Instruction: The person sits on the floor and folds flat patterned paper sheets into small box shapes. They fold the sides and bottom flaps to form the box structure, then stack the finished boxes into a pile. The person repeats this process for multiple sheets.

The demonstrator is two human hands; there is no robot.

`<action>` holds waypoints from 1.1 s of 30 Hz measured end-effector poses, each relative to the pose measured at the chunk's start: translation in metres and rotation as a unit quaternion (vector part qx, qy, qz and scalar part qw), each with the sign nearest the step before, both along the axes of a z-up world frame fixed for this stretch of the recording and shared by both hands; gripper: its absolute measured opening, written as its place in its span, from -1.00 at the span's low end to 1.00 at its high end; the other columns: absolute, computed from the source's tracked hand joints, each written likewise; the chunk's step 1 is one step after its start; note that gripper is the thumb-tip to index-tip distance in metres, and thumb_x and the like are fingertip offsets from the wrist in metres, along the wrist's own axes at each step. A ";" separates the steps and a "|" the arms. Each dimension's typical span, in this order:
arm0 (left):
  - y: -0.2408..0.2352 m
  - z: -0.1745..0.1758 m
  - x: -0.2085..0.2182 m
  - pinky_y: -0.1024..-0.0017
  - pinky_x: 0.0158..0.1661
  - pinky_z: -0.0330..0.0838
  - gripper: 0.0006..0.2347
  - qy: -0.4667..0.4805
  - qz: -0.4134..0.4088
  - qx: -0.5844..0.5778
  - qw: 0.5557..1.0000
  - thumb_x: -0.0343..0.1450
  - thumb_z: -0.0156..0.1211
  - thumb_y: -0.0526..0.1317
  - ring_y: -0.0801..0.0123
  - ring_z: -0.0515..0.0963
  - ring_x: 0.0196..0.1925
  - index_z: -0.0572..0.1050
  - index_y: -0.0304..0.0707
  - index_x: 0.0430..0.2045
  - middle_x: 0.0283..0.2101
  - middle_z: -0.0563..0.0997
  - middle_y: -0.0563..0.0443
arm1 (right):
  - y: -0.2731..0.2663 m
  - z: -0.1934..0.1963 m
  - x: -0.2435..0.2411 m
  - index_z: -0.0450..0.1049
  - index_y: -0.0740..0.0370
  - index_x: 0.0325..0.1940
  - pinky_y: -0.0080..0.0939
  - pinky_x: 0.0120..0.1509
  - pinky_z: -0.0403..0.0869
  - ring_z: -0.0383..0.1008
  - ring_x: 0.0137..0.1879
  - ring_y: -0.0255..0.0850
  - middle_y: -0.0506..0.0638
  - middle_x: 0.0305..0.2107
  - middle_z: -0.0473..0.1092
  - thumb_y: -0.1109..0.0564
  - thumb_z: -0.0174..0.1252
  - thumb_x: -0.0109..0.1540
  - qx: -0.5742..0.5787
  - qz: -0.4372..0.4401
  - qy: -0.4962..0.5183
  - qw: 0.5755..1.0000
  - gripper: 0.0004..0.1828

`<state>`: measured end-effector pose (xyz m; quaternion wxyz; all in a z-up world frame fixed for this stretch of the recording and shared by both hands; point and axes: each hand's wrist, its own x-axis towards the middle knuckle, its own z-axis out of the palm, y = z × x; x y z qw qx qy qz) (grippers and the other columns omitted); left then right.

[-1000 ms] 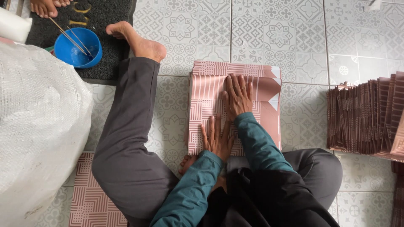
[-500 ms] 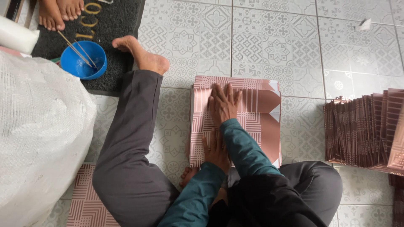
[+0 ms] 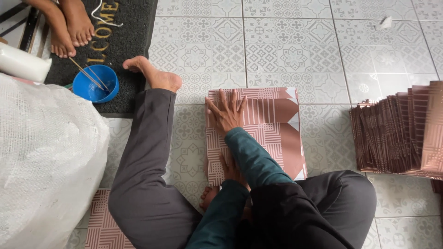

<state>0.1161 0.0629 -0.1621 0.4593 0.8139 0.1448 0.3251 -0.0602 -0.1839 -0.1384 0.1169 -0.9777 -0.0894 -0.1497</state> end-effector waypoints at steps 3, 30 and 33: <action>0.002 -0.020 0.006 0.12 0.54 -0.70 0.60 -0.032 0.010 0.034 0.999 0.00 0.93 0.04 0.11 -0.59 0.59 -0.78 -0.23 0.39 0.49 -0.70 -0.20 | -0.047 -0.010 -0.008 0.09 -0.54 0.51 0.67 0.52 -0.43 -0.30 0.63 0.23 -0.23 0.51 0.03 -0.30 -0.24 0.42 -0.014 0.015 -0.061 0.998 -0.47; -0.057 0.156 -0.079 -0.45 0.42 -0.41 0.01 0.540 0.106 0.426 0.718 0.20 0.28 -0.08 -0.22 -0.19 0.57 -0.27 -0.68 0.41 0.50 -0.23 -0.52 | -0.181 0.022 0.035 0.46 -0.23 -0.21 -0.04 -0.07 0.46 0.48 -0.11 -0.09 -0.22 -0.30 0.29 -0.18 0.25 0.23 0.008 0.107 -0.041 0.993 -0.84; -0.059 0.160 -0.089 -0.34 0.47 -0.36 0.21 0.517 0.116 0.425 0.734 -0.08 0.53 -0.20 -0.09 -0.19 0.61 -0.24 -0.70 0.41 0.52 -0.25 -0.49 | -0.189 0.120 -0.012 0.52 -0.36 -0.05 0.16 0.08 0.50 0.58 -0.06 0.12 -0.02 -0.32 0.54 -0.25 0.17 0.27 0.037 0.080 0.120 0.989 -0.80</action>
